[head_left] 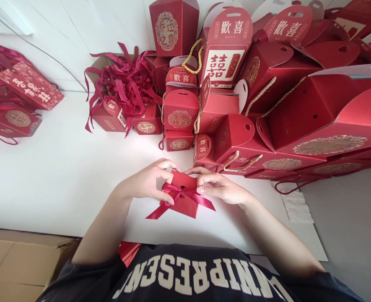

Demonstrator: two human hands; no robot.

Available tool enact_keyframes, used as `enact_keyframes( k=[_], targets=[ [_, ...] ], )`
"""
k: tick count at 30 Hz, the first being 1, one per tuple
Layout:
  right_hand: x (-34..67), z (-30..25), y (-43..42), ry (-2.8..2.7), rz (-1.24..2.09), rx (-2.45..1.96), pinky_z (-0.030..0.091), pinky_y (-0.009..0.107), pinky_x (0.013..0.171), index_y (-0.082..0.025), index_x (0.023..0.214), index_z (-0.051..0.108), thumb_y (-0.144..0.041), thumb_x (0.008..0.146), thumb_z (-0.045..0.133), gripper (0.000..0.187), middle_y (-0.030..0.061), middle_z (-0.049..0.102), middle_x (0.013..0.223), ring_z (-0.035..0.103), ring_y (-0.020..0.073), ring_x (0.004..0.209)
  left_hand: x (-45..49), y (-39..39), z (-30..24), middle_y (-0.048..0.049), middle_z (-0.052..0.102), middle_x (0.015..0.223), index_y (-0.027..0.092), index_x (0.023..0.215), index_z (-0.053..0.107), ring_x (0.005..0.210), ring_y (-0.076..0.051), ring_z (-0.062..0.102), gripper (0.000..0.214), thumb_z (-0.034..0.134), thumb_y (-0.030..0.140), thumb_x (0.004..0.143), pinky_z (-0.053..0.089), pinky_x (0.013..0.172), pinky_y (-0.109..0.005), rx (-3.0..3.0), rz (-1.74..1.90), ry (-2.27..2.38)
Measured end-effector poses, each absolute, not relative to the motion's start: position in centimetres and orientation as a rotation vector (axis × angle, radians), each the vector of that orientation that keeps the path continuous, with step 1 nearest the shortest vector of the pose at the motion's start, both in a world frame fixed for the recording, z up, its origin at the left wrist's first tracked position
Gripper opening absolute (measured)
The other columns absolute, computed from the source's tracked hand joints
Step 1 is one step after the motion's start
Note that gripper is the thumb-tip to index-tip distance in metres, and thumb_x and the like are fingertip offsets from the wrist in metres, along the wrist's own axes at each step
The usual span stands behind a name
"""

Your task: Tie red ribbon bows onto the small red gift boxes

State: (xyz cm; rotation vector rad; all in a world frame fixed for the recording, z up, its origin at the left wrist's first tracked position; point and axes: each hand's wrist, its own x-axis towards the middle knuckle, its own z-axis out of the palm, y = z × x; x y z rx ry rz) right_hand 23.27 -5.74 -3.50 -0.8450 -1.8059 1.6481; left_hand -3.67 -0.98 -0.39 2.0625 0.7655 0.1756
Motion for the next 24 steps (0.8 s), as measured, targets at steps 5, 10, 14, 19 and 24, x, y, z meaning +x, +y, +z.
enact_keyframes(
  k=[5,10,14,19,24],
  targets=[
    [23.4,-3.6,-5.8,-1.820,1.634,-0.820,0.036,0.043,0.109,-0.017,0.075,0.059,-0.040,0.095,0.059,0.031,0.0113,0.052,0.135,0.048,0.0235,0.130,-3.6,-0.8,-0.7,-0.0072,0.057,0.125,0.019,0.067,0.064,0.121,-0.028,0.051,0.033,0.084,0.046,0.065,0.043,0.103,-0.040,2.032,0.191,0.732],
    [23.5,-4.0,-5.7,-1.831,1.614,-0.827,0.040,0.045,0.105,-0.016,0.074,0.059,-0.043,0.095,0.058,0.034,0.0125,0.051,0.137,0.054,0.0240,0.123,-3.8,-0.7,-1.2,-0.0077,0.056,0.126,0.017,0.062,0.060,0.117,-0.028,0.053,0.035,0.086,0.042,0.063,0.044,0.102,-0.040,1.953,0.213,0.710],
    [23.5,-4.6,-5.6,-1.766,1.659,-0.786,0.038,0.045,0.107,-0.016,0.070,0.056,-0.046,0.093,0.060,0.038,0.0125,0.052,0.137,0.050,0.0248,0.129,-3.7,-0.7,-1.2,-0.0080,0.056,0.126,0.017,0.060,0.058,0.115,-0.028,0.055,0.036,0.086,0.041,0.063,0.045,0.101,-0.040,1.922,0.199,0.711],
    [23.4,-5.6,-5.4,-1.680,1.708,-0.757,0.037,0.044,0.108,-0.016,0.067,0.053,-0.050,0.090,0.063,0.042,0.0118,0.053,0.136,0.050,0.0250,0.129,-3.6,-0.3,-1.3,-0.0086,0.055,0.126,0.016,0.058,0.055,0.113,-0.027,0.057,0.038,0.086,0.038,0.063,0.048,0.099,-0.039,1.850,0.180,0.667],
    [23.8,-4.8,-6.4,-1.649,1.627,-0.865,0.040,0.039,0.105,-0.020,0.095,0.062,-0.044,0.096,0.056,0.024,0.0100,0.056,0.134,0.053,0.0219,0.125,-4.0,0.4,-2.0,-0.0086,0.056,0.123,0.015,0.058,0.053,0.111,-0.025,0.059,0.038,0.079,0.039,0.072,0.047,0.100,-0.036,1.750,0.254,0.573]
  ],
)
